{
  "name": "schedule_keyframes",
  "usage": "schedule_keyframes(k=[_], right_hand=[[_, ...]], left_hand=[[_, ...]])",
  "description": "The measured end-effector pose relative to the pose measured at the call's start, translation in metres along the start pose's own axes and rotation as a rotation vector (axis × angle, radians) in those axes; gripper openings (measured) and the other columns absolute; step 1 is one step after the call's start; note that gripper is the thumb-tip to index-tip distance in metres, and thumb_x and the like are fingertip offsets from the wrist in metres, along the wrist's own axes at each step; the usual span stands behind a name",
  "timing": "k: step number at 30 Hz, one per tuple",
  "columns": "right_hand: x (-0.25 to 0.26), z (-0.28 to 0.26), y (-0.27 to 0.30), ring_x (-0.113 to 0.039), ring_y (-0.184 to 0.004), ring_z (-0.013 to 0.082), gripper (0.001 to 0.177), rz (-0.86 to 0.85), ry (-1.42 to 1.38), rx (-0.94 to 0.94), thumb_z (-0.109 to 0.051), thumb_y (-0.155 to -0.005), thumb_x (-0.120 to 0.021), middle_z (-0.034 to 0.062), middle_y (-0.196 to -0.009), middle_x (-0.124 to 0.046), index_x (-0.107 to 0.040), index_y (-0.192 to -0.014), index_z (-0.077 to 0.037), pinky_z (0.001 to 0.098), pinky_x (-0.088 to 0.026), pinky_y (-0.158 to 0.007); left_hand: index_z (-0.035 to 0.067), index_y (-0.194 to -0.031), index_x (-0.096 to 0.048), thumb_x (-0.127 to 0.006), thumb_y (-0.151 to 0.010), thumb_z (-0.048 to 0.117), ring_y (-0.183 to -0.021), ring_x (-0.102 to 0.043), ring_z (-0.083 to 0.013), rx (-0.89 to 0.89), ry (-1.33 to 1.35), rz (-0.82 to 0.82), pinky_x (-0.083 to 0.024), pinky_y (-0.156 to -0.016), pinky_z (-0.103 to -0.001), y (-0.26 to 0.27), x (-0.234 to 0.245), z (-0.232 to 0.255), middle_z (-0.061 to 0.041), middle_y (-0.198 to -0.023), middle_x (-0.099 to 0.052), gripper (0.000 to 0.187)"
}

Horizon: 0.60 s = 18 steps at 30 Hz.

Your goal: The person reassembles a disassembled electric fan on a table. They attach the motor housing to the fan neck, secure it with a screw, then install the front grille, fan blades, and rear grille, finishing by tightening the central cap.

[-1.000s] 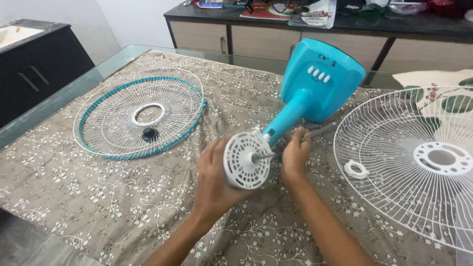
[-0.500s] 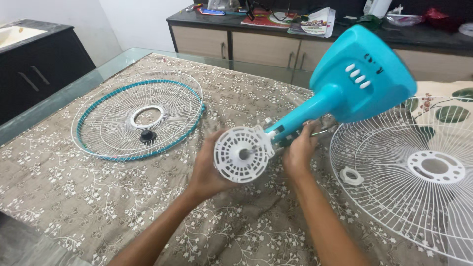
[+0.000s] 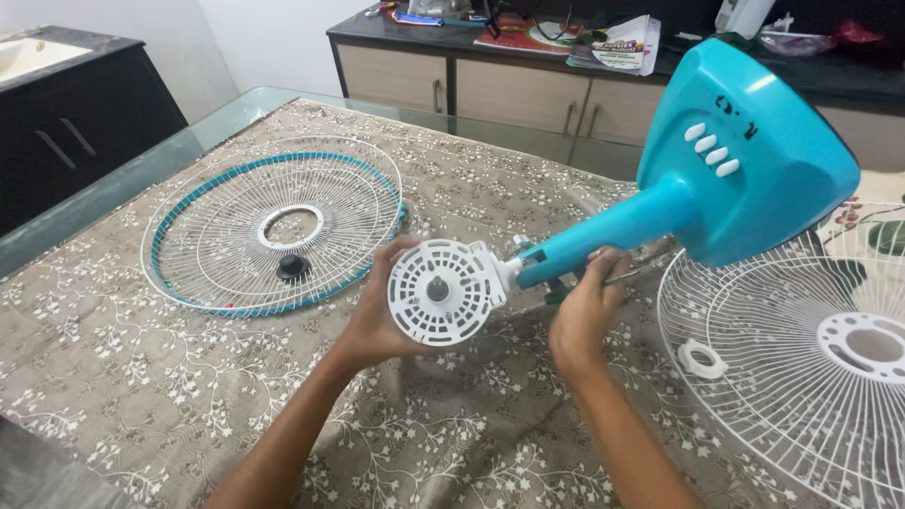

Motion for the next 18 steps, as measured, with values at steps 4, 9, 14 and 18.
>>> schedule_keyframes(k=[4, 9, 14, 18], right_hand=[[-0.004, 0.011, 0.006, -0.05, -0.099, 0.0127, 0.022, -0.045, 0.019, -0.149, -0.034, -0.112, -0.038, -0.0015, -0.103, -0.046, -0.047, -0.104, -0.015, 0.0379, -0.054, -0.081], [-0.006, 0.035, 0.024, -0.051, -0.095, 0.0141, 0.024, -0.06, 0.025, -0.266, -0.033, -0.112, -0.039, -0.0007, -0.101, -0.047, -0.046, -0.1, -0.014, 0.0406, -0.058, -0.08], [0.003, 0.045, 0.027, -0.054, -0.094, 0.014, 0.024, -0.043, 0.113, -0.243, -0.032, -0.113, -0.039, -0.0001, -0.101, -0.05, -0.047, -0.101, -0.013, 0.0396, -0.057, -0.081], [0.008, 0.049, 0.034, -0.064, -0.082, 0.0123, 0.019, 0.005, 0.257, -0.342, -0.03, -0.106, -0.038, -0.0015, -0.092, -0.055, -0.045, -0.098, -0.015, 0.0334, -0.053, -0.057]], left_hand=[[0.008, -0.152, -0.036, -0.1, -0.05, 0.028, -0.132, -0.066, -0.0286, -0.021, -0.033, 0.075, -0.047, -0.117, -0.044, 0.007, 0.015, 0.004, -0.015, -0.139, -0.064, 0.121], [0.004, -0.155, -0.038, -0.098, -0.051, 0.029, -0.127, -0.07, -0.029, 0.005, 0.004, 0.128, -0.052, -0.112, -0.044, 0.013, 0.03, 0.003, -0.018, -0.137, -0.067, 0.122], [-0.001, -0.157, -0.033, -0.095, -0.054, 0.029, -0.124, -0.071, -0.0289, 0.098, 0.011, 0.157, -0.053, -0.109, -0.043, 0.011, 0.028, -0.01, -0.02, -0.134, -0.067, 0.124], [-0.002, -0.159, -0.03, -0.093, -0.057, 0.033, -0.129, -0.068, -0.0321, 0.095, -0.001, 0.153, -0.05, -0.115, -0.046, 0.009, 0.03, -0.013, -0.023, -0.138, -0.065, 0.125]])
Point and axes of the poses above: each hand's wrist, its own y-axis away from the middle knuckle, its own x-axis out of the back of the hand, z = x × y, the point moved 7 cm from there along -y, towards the middle knuckle
